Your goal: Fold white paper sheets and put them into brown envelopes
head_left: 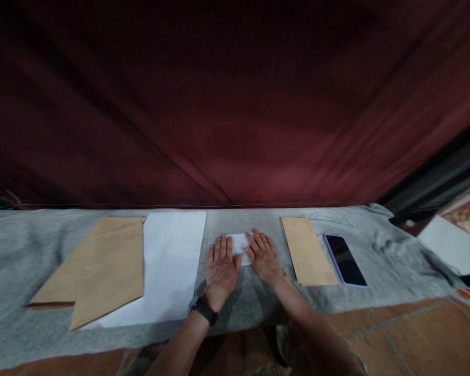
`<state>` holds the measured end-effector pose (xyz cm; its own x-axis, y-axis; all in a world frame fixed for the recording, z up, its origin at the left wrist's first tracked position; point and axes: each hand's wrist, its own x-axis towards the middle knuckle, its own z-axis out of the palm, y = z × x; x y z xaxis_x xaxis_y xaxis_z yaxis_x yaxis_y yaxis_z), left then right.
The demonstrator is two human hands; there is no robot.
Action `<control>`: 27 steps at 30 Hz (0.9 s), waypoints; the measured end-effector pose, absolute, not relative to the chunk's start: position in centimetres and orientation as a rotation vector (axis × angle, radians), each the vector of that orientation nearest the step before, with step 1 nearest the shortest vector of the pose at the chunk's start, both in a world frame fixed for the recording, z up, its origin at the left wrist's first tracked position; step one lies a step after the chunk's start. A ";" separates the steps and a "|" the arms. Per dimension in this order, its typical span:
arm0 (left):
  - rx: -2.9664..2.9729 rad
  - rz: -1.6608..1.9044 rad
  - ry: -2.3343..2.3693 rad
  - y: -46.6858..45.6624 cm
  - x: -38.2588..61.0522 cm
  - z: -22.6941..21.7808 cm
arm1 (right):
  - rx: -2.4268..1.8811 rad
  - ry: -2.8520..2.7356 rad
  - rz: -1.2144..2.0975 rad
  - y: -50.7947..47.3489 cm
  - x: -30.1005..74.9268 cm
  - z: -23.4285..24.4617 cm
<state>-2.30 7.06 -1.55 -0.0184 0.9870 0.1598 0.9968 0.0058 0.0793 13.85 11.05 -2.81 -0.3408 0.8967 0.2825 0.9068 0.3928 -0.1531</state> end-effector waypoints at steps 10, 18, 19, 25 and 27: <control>-2.127 -0.288 -2.159 6.9 -2.9 -1.9 | -1.629 -2.356 0.063 12.8 15.4 -1.5; -2.094 -0.356 -2.101 6.8 -2.7 -1.8 | -1.393 -2.437 0.093 11.9 13.0 -1.0; -2.088 -0.364 -2.090 6.7 -2.6 -1.6 | -1.380 -2.458 0.107 11.7 12.7 -1.2; -2.291 -0.463 -1.906 5.2 -1.3 -1.7 | -1.399 -2.525 0.067 10.9 12.6 -2.3; -2.330 -0.498 -1.891 4.5 -1.2 -2.1 | -1.402 -2.540 0.053 11.0 12.7 -2.3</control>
